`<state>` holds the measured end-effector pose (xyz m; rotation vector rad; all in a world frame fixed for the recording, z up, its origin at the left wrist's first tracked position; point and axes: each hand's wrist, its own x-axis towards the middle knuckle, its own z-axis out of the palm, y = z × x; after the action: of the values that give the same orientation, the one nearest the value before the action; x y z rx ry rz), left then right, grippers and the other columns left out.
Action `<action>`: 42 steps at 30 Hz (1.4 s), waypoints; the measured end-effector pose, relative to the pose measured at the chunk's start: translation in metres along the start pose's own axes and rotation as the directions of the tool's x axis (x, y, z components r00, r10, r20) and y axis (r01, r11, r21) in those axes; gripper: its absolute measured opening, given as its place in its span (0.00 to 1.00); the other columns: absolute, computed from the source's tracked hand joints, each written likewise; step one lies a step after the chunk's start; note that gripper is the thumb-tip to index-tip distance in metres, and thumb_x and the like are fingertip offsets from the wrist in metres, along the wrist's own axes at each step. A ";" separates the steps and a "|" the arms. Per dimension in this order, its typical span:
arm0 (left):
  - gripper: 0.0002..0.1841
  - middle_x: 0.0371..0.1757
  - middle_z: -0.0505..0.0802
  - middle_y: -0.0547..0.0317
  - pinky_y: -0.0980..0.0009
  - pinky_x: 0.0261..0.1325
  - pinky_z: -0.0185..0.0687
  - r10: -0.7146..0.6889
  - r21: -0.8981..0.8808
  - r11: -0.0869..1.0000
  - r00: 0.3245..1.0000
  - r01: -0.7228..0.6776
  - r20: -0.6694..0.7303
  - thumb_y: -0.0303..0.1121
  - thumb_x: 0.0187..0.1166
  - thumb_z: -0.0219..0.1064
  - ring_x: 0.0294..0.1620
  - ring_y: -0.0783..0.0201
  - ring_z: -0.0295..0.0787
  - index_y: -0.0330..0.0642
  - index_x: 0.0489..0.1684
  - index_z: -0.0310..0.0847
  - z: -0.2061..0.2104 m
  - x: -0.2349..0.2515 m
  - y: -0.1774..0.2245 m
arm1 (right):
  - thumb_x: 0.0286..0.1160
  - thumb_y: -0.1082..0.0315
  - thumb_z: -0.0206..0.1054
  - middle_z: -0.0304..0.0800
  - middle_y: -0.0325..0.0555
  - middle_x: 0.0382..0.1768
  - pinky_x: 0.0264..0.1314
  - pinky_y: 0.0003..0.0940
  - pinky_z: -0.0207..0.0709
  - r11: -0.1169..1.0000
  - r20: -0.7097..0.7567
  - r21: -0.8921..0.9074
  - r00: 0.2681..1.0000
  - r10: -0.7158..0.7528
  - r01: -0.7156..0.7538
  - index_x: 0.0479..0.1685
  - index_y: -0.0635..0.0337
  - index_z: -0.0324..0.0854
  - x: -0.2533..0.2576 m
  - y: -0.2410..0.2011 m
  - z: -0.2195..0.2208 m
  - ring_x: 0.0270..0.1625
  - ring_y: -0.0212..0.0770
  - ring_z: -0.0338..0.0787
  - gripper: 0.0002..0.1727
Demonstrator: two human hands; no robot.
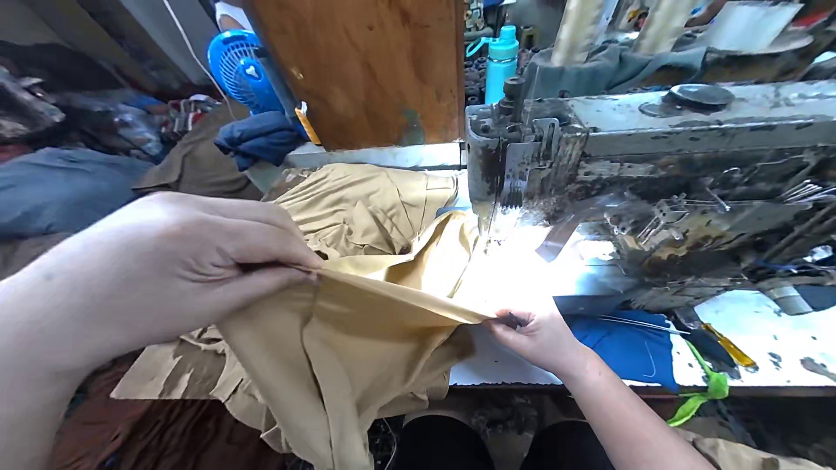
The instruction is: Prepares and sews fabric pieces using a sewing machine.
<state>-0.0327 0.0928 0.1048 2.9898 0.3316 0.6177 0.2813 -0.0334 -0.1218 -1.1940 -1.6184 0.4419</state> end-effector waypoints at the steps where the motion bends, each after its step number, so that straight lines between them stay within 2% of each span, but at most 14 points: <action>1: 0.10 0.31 0.95 0.64 0.83 0.39 0.82 0.024 0.051 0.998 1.000 -0.025 0.008 0.34 0.73 0.68 0.33 0.79 0.89 0.42 0.28 0.94 0.005 0.001 -0.001 | 0.72 0.66 0.69 0.94 0.41 0.27 0.37 0.13 0.75 0.999 0.027 -0.031 0.999 0.037 -0.036 0.32 0.63 0.94 0.001 -0.007 -0.003 0.30 0.16 0.83 0.11; 3: 0.11 0.34 0.92 0.82 0.83 0.35 0.83 -0.014 0.179 0.984 0.994 -0.005 0.105 0.46 0.78 0.64 0.35 0.85 0.87 0.62 0.30 0.93 0.009 0.000 -0.003 | 0.72 0.66 0.69 0.94 0.43 0.28 0.38 0.14 0.76 0.998 0.019 -0.060 1.000 -0.006 0.007 0.32 0.62 0.95 0.001 -0.005 -0.003 0.30 0.18 0.85 0.11; 5: 0.11 0.31 0.89 0.86 0.81 0.31 0.82 -0.030 0.224 0.975 0.991 0.001 0.127 0.49 0.76 0.63 0.33 0.85 0.86 0.66 0.26 0.91 0.020 0.003 -0.006 | 0.70 0.66 0.70 0.93 0.38 0.26 0.36 0.13 0.77 0.989 -0.031 -0.069 0.990 -0.137 0.134 0.29 0.58 0.94 0.000 0.008 0.004 0.29 0.17 0.84 0.09; 9: 0.13 0.27 0.89 0.81 0.78 0.26 0.79 0.000 0.245 0.969 0.988 -0.038 0.157 0.48 0.77 0.63 0.28 0.82 0.85 0.62 0.22 0.89 0.040 0.004 -0.015 | 0.69 0.67 0.70 0.93 0.38 0.26 0.38 0.14 0.78 0.979 -0.031 -0.095 0.983 -0.183 0.179 0.29 0.57 0.94 0.000 0.009 0.004 0.30 0.19 0.85 0.08; 19: 0.12 0.29 0.89 0.82 0.76 0.29 0.83 -0.016 0.182 0.983 0.983 -0.018 0.182 0.47 0.77 0.64 0.30 0.82 0.86 0.61 0.28 0.92 0.063 0.018 -0.023 | 0.69 0.65 0.71 0.92 0.37 0.24 0.34 0.15 0.75 0.981 -0.018 -0.125 0.988 -0.151 0.148 0.28 0.56 0.94 0.000 0.006 0.003 0.27 0.20 0.82 0.08; 25: 0.09 0.28 0.88 0.78 0.70 0.28 0.83 -0.022 0.195 0.981 0.990 -0.006 0.142 0.42 0.73 0.65 0.28 0.77 0.86 0.58 0.27 0.91 0.081 0.020 -0.036 | 0.74 0.62 0.72 0.92 0.36 0.25 0.36 0.12 0.78 0.996 0.014 -0.035 0.997 -0.078 0.078 0.31 0.58 0.94 -0.003 0.005 0.003 0.28 0.16 0.84 0.11; 27: 0.06 0.26 0.87 0.79 0.73 0.27 0.80 -0.079 0.111 0.992 0.991 0.067 0.109 0.40 0.70 0.67 0.27 0.79 0.83 0.57 0.27 0.91 0.087 0.022 -0.036 | 0.75 0.60 0.71 0.91 0.36 0.23 0.35 0.13 0.77 0.998 0.022 -0.014 0.998 -0.057 0.057 0.30 0.59 0.93 -0.003 0.005 0.002 0.27 0.16 0.84 0.12; 29: 0.02 0.26 0.89 0.79 0.82 0.28 0.80 -0.157 -0.126 0.977 0.982 0.170 0.107 0.35 0.66 0.70 0.27 0.84 0.83 0.54 0.29 0.90 0.094 0.025 -0.032 | 0.75 0.60 0.71 0.90 0.36 0.22 0.33 0.13 0.77 0.999 0.022 -0.006 0.999 -0.049 0.050 0.29 0.60 0.92 -0.003 0.004 0.002 0.25 0.17 0.82 0.13; 31: 0.04 0.26 0.90 0.77 0.86 0.29 0.80 -0.213 -0.349 0.904 0.968 0.247 0.133 0.29 0.63 0.70 0.27 0.84 0.84 0.53 0.29 0.88 0.099 0.029 -0.021 | 0.74 0.61 0.72 0.90 0.37 0.22 0.33 0.13 0.78 0.999 0.021 0.014 0.999 -0.040 0.040 0.30 0.61 0.93 -0.002 0.004 0.001 0.25 0.16 0.83 0.12; 34: 0.05 0.28 0.89 0.78 0.90 0.28 0.74 -0.138 -0.482 0.854 0.978 0.197 0.155 0.28 0.67 0.69 0.28 0.87 0.81 0.52 0.30 0.90 0.101 0.038 -0.002 | 0.74 0.62 0.72 0.91 0.38 0.22 0.31 0.14 0.78 0.999 0.020 0.037 1.000 -0.007 0.007 0.31 0.61 0.93 -0.002 0.005 0.001 0.24 0.17 0.84 0.12; 36: 0.04 0.29 0.86 0.77 0.92 0.30 0.74 -0.009 -0.387 0.920 0.991 0.060 0.134 0.31 0.72 0.70 0.30 0.88 0.79 0.49 0.32 0.92 0.100 0.043 0.003 | 0.75 0.63 0.72 0.92 0.37 0.24 0.33 0.14 0.80 0.997 0.029 0.079 0.999 0.020 -0.022 0.32 0.61 0.93 -0.002 0.006 0.001 0.26 0.16 0.85 0.11; 38: 0.08 0.27 0.84 0.77 0.87 0.29 0.74 0.083 -0.108 0.992 0.984 -0.066 0.160 0.39 0.75 0.69 0.28 0.85 0.79 0.53 0.29 0.92 0.099 0.045 0.002 | 0.74 0.64 0.72 0.93 0.36 0.25 0.35 0.13 0.80 0.994 0.034 0.108 0.999 0.025 -0.028 0.33 0.61 0.94 -0.002 0.005 0.001 0.28 0.15 0.85 0.10; 40: 0.11 0.25 0.81 0.76 0.79 0.24 0.74 0.091 0.098 0.989 0.976 -0.112 0.198 0.44 0.76 0.67 0.25 0.80 0.79 0.55 0.23 0.87 0.098 0.046 -0.003 | 0.73 0.65 0.72 0.92 0.36 0.24 0.34 0.13 0.80 0.994 0.019 0.106 1.000 -0.008 0.006 0.32 0.61 0.93 -0.001 0.006 0.003 0.28 0.14 0.85 0.09; 42: 0.12 0.24 0.80 0.75 0.75 0.21 0.73 0.080 0.158 0.981 0.975 -0.114 0.205 0.44 0.74 0.66 0.23 0.77 0.79 0.56 0.19 0.84 0.097 0.045 -0.011 | 0.71 0.66 0.72 0.92 0.35 0.24 0.34 0.12 0.79 0.995 0.000 0.096 1.000 -0.020 0.020 0.31 0.61 0.93 -0.001 0.007 0.004 0.27 0.14 0.84 0.08</action>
<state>0.0438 0.1110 0.0315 3.2117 0.2358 0.3074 0.2807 -0.0301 -0.1293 -1.1046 -1.5909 0.5024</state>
